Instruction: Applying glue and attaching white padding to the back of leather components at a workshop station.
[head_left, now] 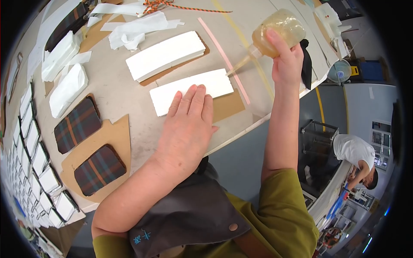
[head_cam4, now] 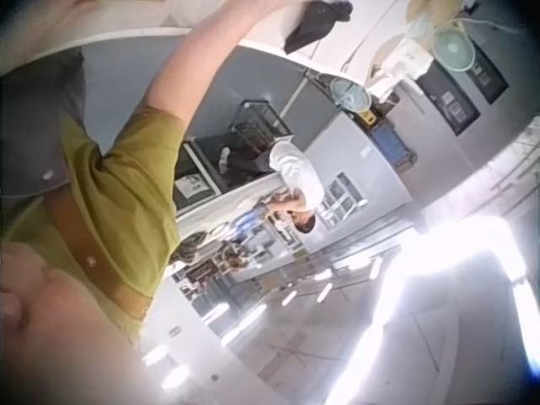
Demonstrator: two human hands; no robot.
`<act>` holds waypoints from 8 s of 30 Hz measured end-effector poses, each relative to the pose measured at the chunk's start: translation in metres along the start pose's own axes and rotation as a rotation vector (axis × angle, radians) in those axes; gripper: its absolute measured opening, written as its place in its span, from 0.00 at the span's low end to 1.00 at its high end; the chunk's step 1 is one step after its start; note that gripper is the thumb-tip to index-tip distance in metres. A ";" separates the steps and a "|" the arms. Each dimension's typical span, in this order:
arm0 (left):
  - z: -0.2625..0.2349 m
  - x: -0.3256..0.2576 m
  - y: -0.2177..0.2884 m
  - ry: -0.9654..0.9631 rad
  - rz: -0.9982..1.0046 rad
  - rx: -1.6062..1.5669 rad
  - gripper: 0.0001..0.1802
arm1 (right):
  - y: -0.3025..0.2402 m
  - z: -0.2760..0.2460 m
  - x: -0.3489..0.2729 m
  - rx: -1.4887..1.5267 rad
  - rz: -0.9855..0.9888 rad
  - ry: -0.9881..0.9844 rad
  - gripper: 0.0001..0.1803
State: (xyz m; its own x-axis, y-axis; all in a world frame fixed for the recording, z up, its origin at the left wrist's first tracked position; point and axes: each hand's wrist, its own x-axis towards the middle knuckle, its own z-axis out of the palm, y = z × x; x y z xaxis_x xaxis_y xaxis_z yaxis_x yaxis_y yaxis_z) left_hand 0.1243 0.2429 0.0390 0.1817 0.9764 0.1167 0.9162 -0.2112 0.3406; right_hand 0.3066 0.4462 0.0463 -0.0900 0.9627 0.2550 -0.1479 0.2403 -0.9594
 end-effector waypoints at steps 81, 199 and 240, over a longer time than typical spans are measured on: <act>-0.069 -0.190 -0.163 0.237 -0.424 -0.054 0.33 | 0.006 0.380 -0.113 0.256 0.282 -0.556 0.23; -0.129 -0.246 -0.174 1.096 -0.494 -0.585 0.14 | -0.023 0.331 -0.170 -0.001 -0.018 -0.647 0.29; -0.030 -0.268 -0.084 0.259 -0.321 -0.191 0.40 | -0.002 0.319 -0.209 0.195 0.260 -0.635 0.26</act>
State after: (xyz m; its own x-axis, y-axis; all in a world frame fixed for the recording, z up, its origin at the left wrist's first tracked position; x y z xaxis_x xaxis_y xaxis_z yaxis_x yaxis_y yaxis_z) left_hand -0.0123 -0.0028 0.0065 -0.2186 0.9555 0.1979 0.8249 0.0727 0.5605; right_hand 0.0113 0.2047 0.0340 -0.6940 0.7131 0.0994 -0.2124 -0.0708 -0.9746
